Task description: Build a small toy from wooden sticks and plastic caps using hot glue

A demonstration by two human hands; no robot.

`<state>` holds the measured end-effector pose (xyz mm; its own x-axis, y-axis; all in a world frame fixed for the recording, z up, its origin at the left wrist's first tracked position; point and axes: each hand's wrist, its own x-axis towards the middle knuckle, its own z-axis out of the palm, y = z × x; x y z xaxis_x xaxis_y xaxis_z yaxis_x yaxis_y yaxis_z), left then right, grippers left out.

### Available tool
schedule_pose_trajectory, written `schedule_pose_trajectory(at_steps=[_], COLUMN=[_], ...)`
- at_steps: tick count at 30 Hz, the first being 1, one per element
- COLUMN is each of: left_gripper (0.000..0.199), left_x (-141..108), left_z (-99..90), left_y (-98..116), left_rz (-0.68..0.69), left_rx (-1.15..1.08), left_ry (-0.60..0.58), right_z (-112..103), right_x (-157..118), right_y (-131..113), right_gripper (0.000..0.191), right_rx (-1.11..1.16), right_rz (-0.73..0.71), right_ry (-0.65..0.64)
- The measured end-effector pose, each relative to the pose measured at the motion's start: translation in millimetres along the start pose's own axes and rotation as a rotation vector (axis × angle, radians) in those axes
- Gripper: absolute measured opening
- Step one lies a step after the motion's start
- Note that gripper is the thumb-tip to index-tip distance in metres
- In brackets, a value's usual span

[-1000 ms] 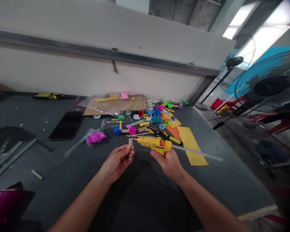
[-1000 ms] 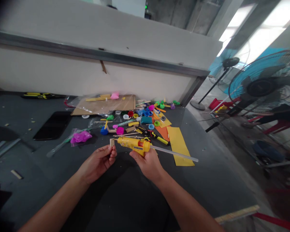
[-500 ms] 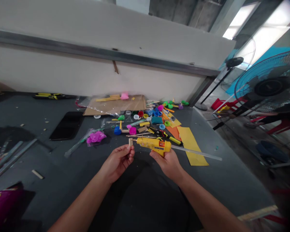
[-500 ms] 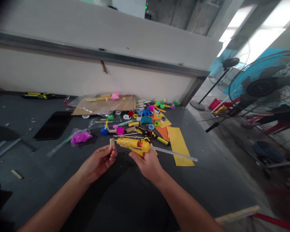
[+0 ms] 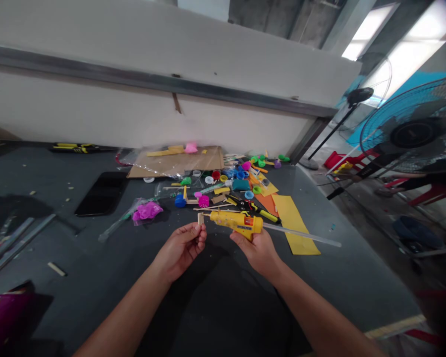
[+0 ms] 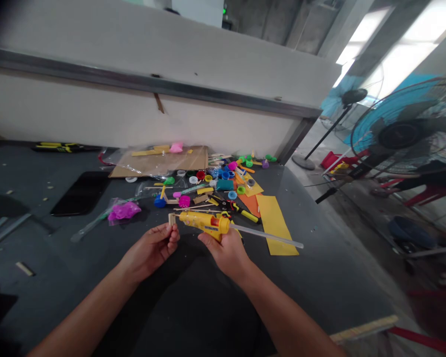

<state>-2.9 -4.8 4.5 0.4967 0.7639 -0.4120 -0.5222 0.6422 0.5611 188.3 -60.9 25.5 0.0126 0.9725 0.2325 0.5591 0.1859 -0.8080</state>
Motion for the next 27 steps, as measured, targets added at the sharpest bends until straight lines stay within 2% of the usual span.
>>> schedule_pose_trajectory(at_steps=[16, 20, 25, 27], left_gripper=[0.007, 0.007, 0.001, 0.008], left_x=[-1.3, -1.8, 0.2, 1.6], left_z=[0.3, 1.3, 0.6, -0.2], left_y=[1.9, 1.3, 0.0, 0.8], left_rz=[0.017, 0.008, 0.056, 0.123], left_rx=[-0.034, -0.009, 0.122, 0.229], left_ry=[0.003, 0.011, 0.062, 0.122], right_z=[1.3, 1.5, -0.7, -2.4], right_x=[-1.5, -2.0, -2.5, -2.1], right_y=[-1.2, 0.6, 6.6, 8.1], right_gripper=[0.029, 0.029, 0.028, 0.029], right_rx=[0.013, 0.032, 0.092, 0.099], right_rz=[0.005, 0.007, 0.095, 0.13], right_ry=[-0.068, -0.045, 0.044, 0.045])
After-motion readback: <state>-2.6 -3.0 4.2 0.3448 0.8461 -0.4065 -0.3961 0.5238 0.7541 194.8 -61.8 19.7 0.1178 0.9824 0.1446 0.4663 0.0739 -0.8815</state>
